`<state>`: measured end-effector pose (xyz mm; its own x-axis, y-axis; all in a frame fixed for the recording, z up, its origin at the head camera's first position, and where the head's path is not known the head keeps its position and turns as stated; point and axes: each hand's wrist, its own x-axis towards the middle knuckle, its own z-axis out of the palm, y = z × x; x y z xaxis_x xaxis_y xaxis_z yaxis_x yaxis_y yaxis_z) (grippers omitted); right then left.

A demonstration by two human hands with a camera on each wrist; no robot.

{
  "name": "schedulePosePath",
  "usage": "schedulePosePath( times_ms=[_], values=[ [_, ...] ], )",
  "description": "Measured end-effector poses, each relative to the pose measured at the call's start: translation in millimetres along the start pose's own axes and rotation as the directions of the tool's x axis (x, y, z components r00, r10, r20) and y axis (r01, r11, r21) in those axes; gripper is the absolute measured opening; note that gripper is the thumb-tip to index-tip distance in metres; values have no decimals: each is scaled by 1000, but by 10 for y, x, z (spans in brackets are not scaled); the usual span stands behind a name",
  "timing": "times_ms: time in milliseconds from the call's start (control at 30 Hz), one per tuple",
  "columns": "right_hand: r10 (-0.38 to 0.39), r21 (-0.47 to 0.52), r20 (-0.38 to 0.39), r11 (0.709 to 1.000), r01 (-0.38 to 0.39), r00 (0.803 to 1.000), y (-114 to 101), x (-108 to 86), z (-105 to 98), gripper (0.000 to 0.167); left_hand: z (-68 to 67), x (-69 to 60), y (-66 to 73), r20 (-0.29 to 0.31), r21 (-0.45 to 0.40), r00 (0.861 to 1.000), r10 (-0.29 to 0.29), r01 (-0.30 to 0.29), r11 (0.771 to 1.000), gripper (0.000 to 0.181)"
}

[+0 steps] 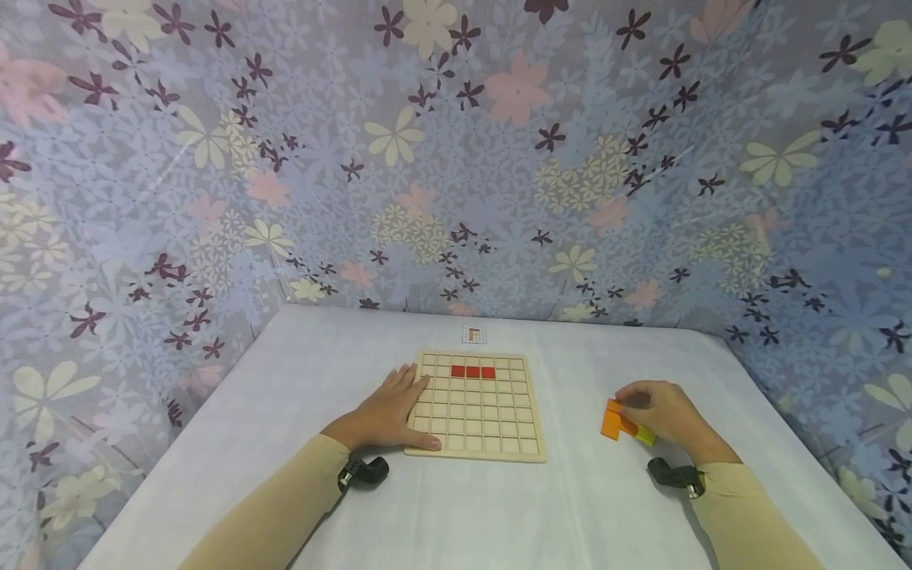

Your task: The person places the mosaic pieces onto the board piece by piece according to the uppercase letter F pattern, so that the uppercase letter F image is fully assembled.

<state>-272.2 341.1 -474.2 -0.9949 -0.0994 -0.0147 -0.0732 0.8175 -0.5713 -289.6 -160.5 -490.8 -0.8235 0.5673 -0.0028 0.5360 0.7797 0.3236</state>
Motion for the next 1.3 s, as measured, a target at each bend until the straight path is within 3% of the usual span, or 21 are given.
schedulePosePath(
  times_ms=[367,633,933,1167,1300],
  values=[
    [4,-6,2,1000,-4,1000,-1,-4,3,28,6,1,-10,0,0,1000,-1,1,1000,137],
    [-27,-29,-33,999,26,999,-4,15,31,25,5,2,-13,-3,8,1000,2,-2,1000,136],
    [0,-25,-69,1000,-2,998,-3,15,55,27,10,9,-11,0,14,1000,-1,1,1000,138],
    [-21,-11,-118,1000,19,993,-49,36,61,27,17,25,-21,-7,16,1000,-7,7,1000,138],
    [0,26,-97,1000,2,995,-137,63,65,26,29,30,-24,-8,9,1000,-8,8,1000,137]
  ],
)
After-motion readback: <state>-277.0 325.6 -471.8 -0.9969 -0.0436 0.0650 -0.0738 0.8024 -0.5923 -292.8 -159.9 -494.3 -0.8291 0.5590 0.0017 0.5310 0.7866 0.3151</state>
